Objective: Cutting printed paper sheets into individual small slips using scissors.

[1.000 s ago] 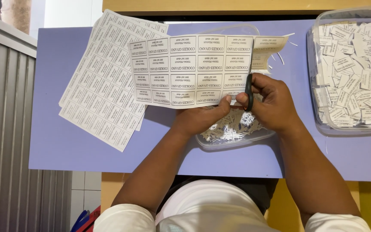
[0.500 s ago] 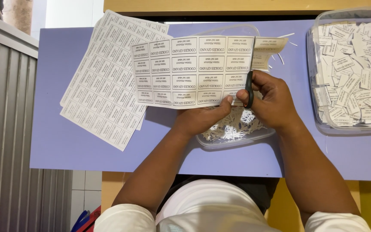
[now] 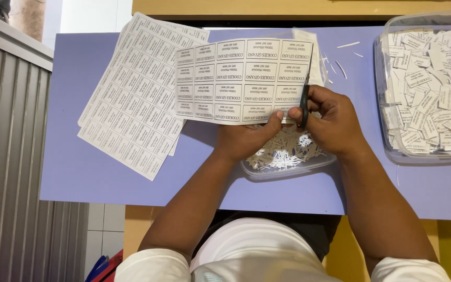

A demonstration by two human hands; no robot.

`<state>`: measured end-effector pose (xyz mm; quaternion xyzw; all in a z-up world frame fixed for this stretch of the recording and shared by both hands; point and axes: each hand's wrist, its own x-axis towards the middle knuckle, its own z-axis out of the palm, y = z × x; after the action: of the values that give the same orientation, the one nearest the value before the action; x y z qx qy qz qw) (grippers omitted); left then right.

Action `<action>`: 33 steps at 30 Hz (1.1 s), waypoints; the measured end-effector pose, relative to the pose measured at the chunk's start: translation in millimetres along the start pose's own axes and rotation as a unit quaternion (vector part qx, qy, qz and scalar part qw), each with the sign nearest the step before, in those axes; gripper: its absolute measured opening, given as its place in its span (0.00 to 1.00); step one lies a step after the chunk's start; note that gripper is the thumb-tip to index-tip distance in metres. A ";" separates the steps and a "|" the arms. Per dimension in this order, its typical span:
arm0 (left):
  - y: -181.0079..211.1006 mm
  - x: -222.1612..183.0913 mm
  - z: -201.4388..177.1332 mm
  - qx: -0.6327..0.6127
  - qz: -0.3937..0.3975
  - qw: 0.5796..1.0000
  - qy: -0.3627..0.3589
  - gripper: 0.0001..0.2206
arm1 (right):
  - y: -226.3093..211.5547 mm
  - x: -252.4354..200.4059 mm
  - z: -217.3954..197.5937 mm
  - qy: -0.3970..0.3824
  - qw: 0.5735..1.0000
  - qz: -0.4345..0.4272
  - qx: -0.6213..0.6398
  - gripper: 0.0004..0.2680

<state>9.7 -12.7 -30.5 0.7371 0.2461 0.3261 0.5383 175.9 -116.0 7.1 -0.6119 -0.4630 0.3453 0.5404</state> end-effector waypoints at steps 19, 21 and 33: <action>-3.2 2.5 6.6 -0.082 0.081 0.988 0.099 0.18 | 31.8 1.1 -10.7 0.070 0.994 -0.073 0.039 0.17; -4.1 3.5 7.8 -0.101 0.078 0.986 0.102 0.18 | 35.9 -0.7 -11.7 0.082 0.993 -0.077 0.041 0.15; -31.1 7.2 0.6 -0.486 0.203 0.846 0.078 0.26 | 34.1 -10.7 -8.3 0.166 0.972 -0.163 0.021 0.13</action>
<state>14.6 1.4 -58.7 0.3868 -0.0578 0.5622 0.7287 186.6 -128.5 -25.7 -0.5652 -0.4530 0.1559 0.6716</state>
